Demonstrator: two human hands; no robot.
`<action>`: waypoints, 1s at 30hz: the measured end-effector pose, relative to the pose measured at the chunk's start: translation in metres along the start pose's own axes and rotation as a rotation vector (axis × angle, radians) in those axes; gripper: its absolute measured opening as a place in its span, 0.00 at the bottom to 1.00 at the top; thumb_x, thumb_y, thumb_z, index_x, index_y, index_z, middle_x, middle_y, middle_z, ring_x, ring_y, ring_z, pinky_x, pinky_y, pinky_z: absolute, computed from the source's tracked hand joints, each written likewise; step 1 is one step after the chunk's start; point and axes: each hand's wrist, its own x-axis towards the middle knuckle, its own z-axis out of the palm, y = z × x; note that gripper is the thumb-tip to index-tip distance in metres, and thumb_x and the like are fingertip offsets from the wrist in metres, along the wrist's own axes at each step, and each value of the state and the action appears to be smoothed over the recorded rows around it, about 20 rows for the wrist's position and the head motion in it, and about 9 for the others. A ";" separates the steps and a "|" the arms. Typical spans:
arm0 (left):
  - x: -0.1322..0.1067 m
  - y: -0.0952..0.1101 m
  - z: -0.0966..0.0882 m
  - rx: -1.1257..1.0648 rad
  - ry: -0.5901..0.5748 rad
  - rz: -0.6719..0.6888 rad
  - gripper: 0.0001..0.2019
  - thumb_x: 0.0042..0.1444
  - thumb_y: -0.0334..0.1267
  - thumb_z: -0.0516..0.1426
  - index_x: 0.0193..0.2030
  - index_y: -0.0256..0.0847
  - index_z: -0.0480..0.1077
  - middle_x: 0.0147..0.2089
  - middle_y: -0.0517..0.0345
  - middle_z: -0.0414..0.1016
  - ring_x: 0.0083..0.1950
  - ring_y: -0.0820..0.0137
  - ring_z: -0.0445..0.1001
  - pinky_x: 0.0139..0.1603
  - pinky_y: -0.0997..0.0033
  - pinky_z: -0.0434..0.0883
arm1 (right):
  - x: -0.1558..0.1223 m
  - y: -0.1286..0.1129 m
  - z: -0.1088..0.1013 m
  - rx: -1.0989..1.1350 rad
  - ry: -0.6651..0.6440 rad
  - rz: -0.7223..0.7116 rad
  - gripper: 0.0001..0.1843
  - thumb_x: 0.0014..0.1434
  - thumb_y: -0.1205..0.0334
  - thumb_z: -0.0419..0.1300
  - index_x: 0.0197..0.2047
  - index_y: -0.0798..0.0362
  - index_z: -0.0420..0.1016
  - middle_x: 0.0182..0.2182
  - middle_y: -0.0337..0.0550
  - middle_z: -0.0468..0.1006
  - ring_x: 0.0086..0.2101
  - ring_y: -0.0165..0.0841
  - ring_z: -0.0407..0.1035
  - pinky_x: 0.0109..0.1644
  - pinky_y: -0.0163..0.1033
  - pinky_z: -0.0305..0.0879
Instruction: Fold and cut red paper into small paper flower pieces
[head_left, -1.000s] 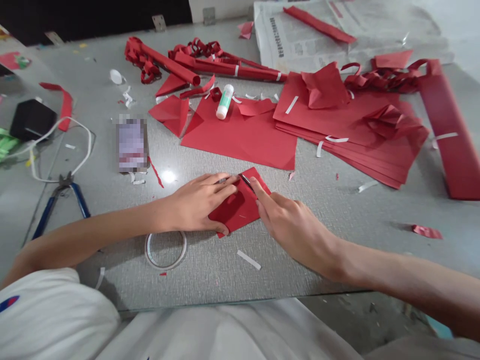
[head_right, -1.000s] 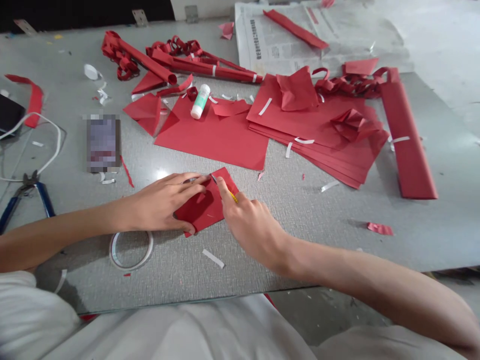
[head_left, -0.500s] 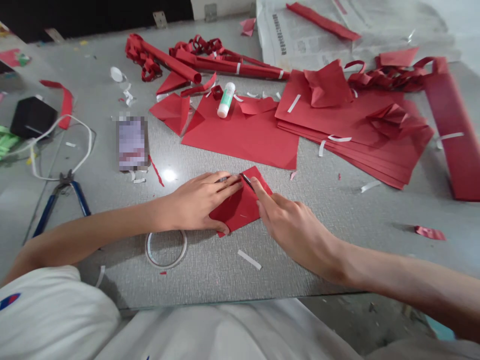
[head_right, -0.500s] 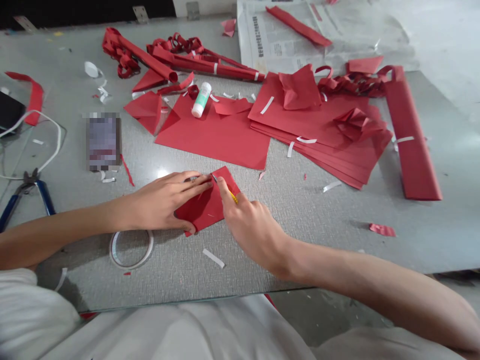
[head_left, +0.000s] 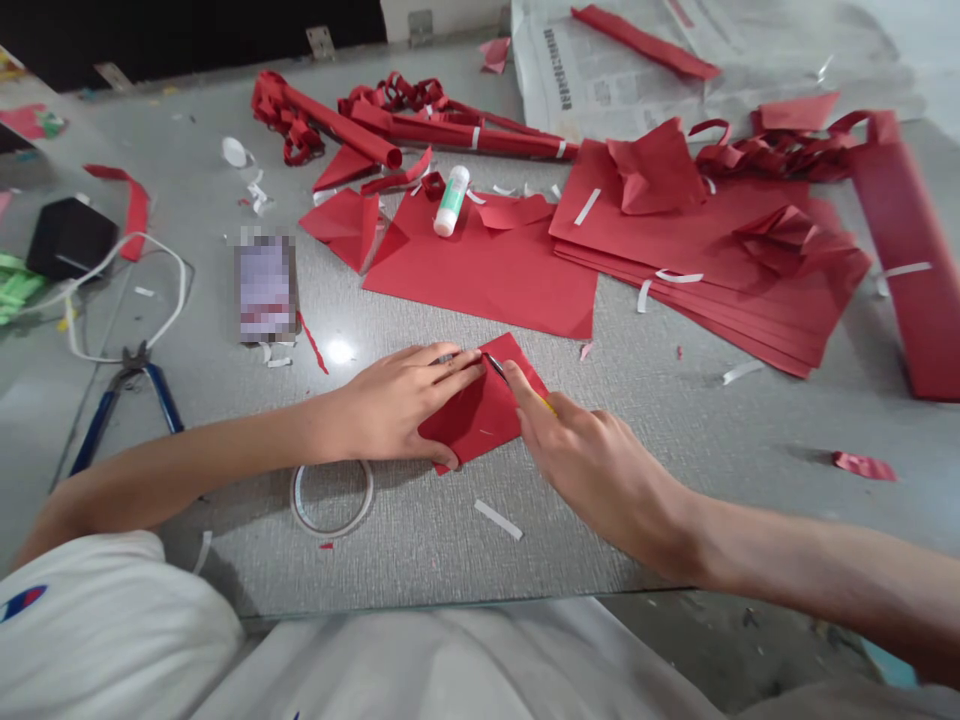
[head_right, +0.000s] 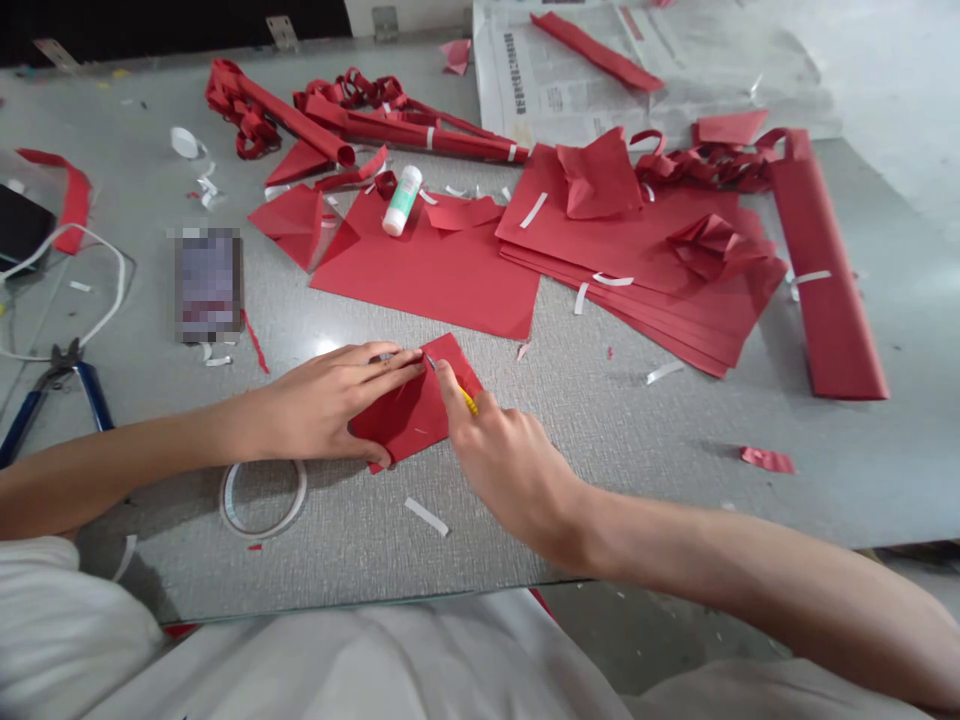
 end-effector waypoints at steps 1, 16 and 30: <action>0.000 0.000 -0.001 0.006 -0.007 -0.002 0.52 0.64 0.68 0.64 0.82 0.35 0.55 0.81 0.35 0.61 0.80 0.48 0.61 0.78 0.53 0.63 | -0.001 0.000 0.000 -0.004 0.007 -0.004 0.55 0.55 0.83 0.51 0.85 0.61 0.42 0.62 0.68 0.80 0.31 0.34 0.77 0.29 0.36 0.72; -0.001 0.001 0.000 0.020 -0.019 -0.006 0.52 0.64 0.67 0.64 0.83 0.37 0.53 0.82 0.38 0.60 0.81 0.49 0.59 0.79 0.53 0.62 | -0.013 0.000 0.003 0.002 -0.004 0.034 0.60 0.54 0.81 0.55 0.86 0.59 0.35 0.39 0.50 0.84 0.20 0.27 0.65 0.23 0.33 0.62; -0.002 0.001 -0.001 -0.007 -0.025 -0.022 0.52 0.63 0.67 0.65 0.83 0.37 0.54 0.83 0.39 0.59 0.83 0.50 0.58 0.80 0.53 0.61 | -0.026 -0.003 0.000 -0.017 -0.003 0.058 0.57 0.56 0.80 0.58 0.85 0.57 0.43 0.29 0.39 0.77 0.18 0.26 0.62 0.22 0.31 0.59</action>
